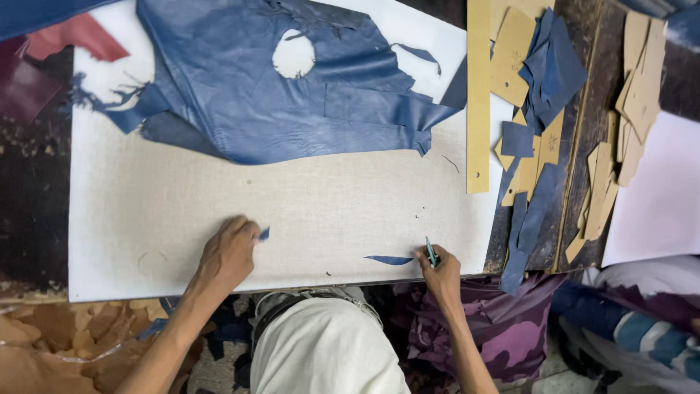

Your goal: The person places a cardboard pattern on a blue leather hide and uses a utility knife to cut around the pattern. They repeat this process with different pattern sizes, repositioning the hide and patterns as needed to produce multiple leather pieces.

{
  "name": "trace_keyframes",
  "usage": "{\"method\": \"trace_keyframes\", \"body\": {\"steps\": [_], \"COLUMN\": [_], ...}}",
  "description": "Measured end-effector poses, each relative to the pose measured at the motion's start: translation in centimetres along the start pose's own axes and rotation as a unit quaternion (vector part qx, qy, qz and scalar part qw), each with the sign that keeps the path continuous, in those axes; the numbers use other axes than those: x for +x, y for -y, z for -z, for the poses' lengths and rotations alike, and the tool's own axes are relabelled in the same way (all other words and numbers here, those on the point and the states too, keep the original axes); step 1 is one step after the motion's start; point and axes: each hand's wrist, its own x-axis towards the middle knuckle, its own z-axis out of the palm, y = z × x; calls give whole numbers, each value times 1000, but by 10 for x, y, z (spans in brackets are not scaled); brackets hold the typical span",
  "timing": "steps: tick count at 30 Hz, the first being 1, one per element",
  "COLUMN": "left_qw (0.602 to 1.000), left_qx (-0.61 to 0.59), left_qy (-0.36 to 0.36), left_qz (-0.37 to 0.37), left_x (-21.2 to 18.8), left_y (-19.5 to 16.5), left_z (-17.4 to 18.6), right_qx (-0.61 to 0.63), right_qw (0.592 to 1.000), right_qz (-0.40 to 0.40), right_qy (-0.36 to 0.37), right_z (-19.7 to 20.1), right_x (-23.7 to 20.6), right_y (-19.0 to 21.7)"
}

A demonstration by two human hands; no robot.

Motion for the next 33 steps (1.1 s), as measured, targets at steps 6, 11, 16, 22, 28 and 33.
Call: {"method": "trace_keyframes", "body": {"steps": [6,11,16,22,28,33], "left_qw": [865,982,888,836,768,729], "left_qx": [-123,-88,-117,-75,-264,-458], "left_qy": [470,-168,-432,-524,-559,-494], "left_qz": [128,20,102,144,167,120], "left_x": [-28,24,101,111,76,65], "left_y": [32,21,7,16,48,47], "left_z": [31,51,33,29,44,78], "right_qx": [107,131,2,497,333,133], "right_qw": [992,977,979,831,917,970], "right_qz": [36,87,161,171,110,75], "right_qy": [-59,-144,-124,-180,-190,-189], "right_z": [14,19,16,88,33,-34], "right_x": [74,170,278,366,301,220], "right_y": [50,81,94,64,50,107]}}
